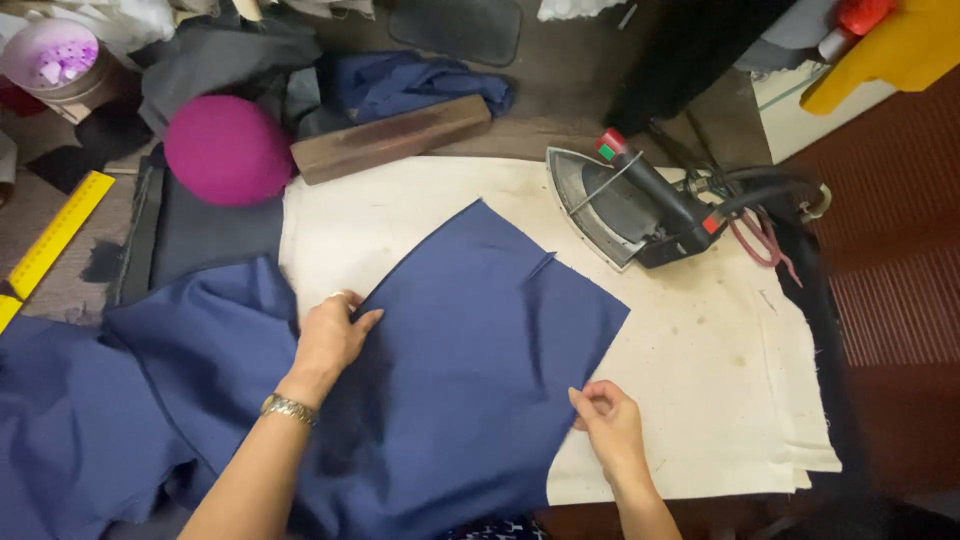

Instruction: The person marks fabric with a ruler and chalk before pressing it with an industrial iron on a work table.

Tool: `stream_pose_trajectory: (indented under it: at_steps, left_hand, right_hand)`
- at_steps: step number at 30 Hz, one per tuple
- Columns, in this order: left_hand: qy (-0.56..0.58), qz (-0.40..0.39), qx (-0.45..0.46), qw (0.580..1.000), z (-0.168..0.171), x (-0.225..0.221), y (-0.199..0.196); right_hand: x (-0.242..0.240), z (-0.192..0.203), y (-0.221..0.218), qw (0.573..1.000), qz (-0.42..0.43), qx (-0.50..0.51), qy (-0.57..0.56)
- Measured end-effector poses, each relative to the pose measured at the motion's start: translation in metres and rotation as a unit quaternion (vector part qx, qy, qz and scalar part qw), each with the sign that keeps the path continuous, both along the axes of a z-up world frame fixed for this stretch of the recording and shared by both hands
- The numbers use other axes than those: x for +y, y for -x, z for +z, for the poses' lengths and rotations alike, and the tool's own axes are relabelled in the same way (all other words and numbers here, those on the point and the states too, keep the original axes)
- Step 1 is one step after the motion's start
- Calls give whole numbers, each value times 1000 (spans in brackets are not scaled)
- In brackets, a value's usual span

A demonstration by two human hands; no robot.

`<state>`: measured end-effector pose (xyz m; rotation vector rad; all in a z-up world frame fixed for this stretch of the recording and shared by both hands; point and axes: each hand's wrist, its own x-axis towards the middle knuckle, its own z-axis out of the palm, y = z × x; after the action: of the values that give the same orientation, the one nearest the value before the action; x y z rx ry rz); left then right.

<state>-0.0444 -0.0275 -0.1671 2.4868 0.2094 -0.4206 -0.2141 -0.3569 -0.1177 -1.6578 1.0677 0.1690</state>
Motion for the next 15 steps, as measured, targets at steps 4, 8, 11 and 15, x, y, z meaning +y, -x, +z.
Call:
stream_pose_trajectory:
  at_steps: [4, 8, 11, 15]
  left_hand:
    - [-20, -44, -7, 999, 17, 25, 21]
    - [-92, -82, 119, 985, 22, 61, 66]
    - [-190, -90, 246, 946, 23, 75, 96]
    - [-222, -68, 180, 956, 42, 58, 99]
  right_hand:
    - [-14, -23, 6, 997, 13, -57, -40]
    - [-14, -27, 0, 995, 63, -59, -48]
    - [-18, -43, -4, 994, 75, -47, -67]
    - [-10, -21, -26, 993, 31, -76, -89]
